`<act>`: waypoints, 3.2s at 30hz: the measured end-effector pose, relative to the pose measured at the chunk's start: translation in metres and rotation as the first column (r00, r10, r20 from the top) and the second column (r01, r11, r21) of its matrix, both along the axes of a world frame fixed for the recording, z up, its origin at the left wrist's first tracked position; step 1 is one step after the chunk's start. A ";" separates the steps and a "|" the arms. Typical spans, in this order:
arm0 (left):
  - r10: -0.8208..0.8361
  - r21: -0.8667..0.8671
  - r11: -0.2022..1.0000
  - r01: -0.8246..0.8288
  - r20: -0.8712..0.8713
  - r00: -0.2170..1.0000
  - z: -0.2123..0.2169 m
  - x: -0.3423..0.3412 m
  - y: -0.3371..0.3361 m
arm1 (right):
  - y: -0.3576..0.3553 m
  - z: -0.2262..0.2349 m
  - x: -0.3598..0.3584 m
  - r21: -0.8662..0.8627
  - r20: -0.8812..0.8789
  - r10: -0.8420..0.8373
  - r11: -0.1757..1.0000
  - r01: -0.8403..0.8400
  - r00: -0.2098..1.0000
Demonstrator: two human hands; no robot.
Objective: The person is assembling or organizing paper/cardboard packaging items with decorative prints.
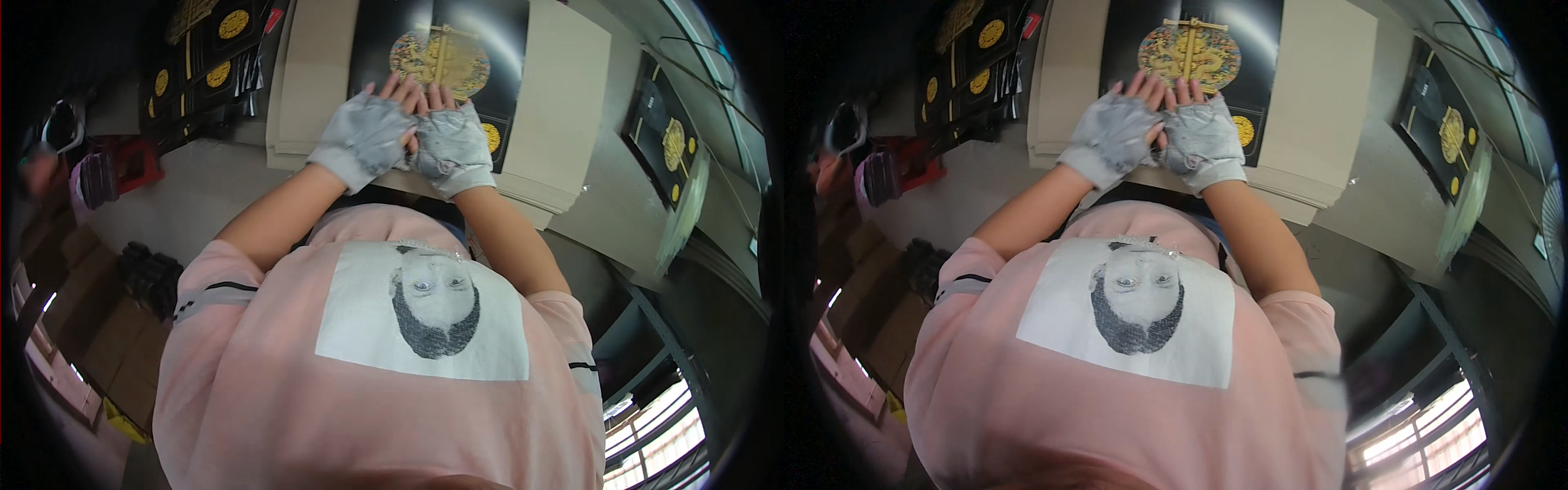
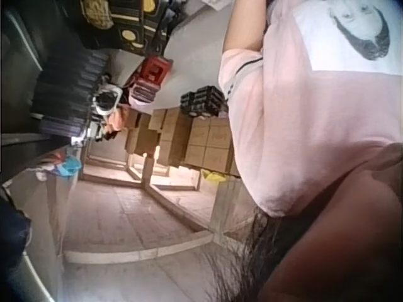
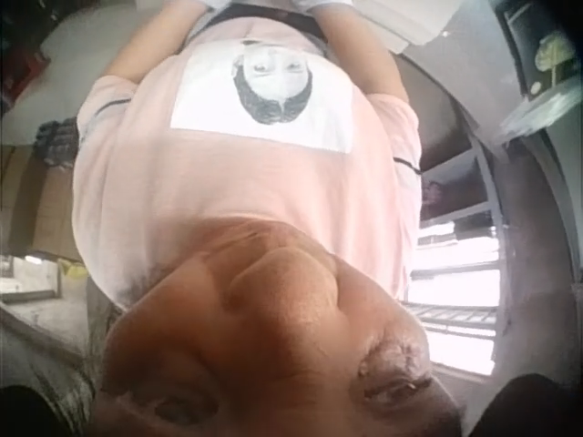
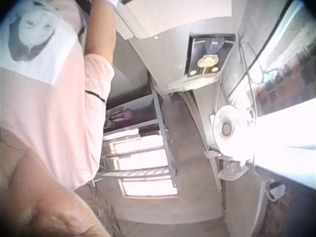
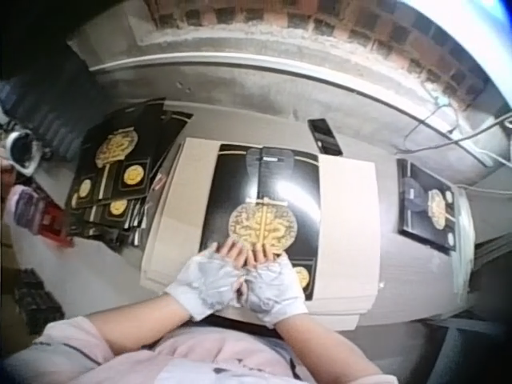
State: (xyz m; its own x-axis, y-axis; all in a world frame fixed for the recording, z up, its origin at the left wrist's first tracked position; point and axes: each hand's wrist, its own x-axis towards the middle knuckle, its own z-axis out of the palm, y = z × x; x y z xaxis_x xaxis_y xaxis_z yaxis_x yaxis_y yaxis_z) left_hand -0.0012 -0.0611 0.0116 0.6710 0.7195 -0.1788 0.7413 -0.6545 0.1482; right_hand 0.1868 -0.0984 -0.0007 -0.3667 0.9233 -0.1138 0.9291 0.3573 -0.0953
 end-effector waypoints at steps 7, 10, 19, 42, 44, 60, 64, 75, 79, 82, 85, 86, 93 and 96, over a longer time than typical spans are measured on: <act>0.056 -0.006 0.998 -0.056 0.119 0.991 -0.020 0.029 0.012 | -0.017 0.000 0.008 -0.056 -0.023 -0.078 0.995 0.076 0.997; 0.059 -0.039 0.998 -0.055 0.103 0.993 -0.017 0.030 0.013 | -0.007 0.002 0.013 -0.070 -0.032 -0.080 0.995 0.078 0.996; 0.030 -0.100 0.995 -0.025 0.051 0.998 -0.020 0.032 0.015 | 0.081 0.002 0.076 -0.029 0.031 -0.049 0.998 0.049 0.998; 0.079 -0.179 0.981 -0.080 -0.014 0.997 -0.013 0.040 0.019 | 0.289 0.036 0.131 0.209 0.161 0.161 0.959 -0.193 0.974; 0.039 -0.137 0.989 -0.048 -0.068 0.997 -0.011 0.041 0.020 | 0.263 0.042 0.127 0.125 0.158 0.202 0.967 -0.223 0.967; -0.062 0.068 0.996 0.053 0.134 0.989 -0.018 0.024 0.012 | -0.053 0.022 0.105 -0.163 0.003 0.130 0.978 -0.128 0.992; -0.219 -0.052 0.975 0.214 -0.123 0.968 0.004 -0.014 -0.001 | -0.102 0.021 0.091 -0.145 0.120 -0.141 0.977 0.158 0.983; -0.019 0.022 1.000 0.012 0.356 0.934 -0.038 -0.075 -0.015 | -0.121 -0.008 -0.013 -0.931 -0.366 -0.694 0.259 0.259 -0.620; 0.448 -0.298 0.889 -0.349 0.723 0.525 -0.068 -0.067 -0.002 | -0.110 -0.026 -0.018 -0.970 -0.222 -0.583 0.211 0.118 -0.782; 0.783 -0.695 0.617 -0.369 0.494 0.379 -0.063 -0.062 0.010 | -0.108 -0.036 -0.014 -0.977 -0.167 -0.618 0.208 0.046 -0.768; 0.924 -0.846 0.379 -0.374 0.329 0.193 -0.068 -0.053 0.017 | -0.103 -0.040 -0.015 -0.986 -0.148 -0.660 0.153 0.062 -0.736; 0.922 -0.848 0.383 -0.366 0.332 0.197 -0.069 -0.056 0.022 | -0.102 -0.038 -0.015 -0.986 -0.154 -0.655 0.154 0.069 -0.740; 0.958 -0.872 -0.020 0.490 0.123 0.258 -0.070 -0.085 0.024 | -0.103 0.000 -0.032 -0.960 -0.245 -0.617 0.263 0.097 -0.748; 0.981 -0.866 -0.039 0.499 0.062 0.185 -0.064 -0.092 0.021 | -0.107 0.004 -0.037 -0.949 -0.276 -0.601 0.291 0.116 -0.750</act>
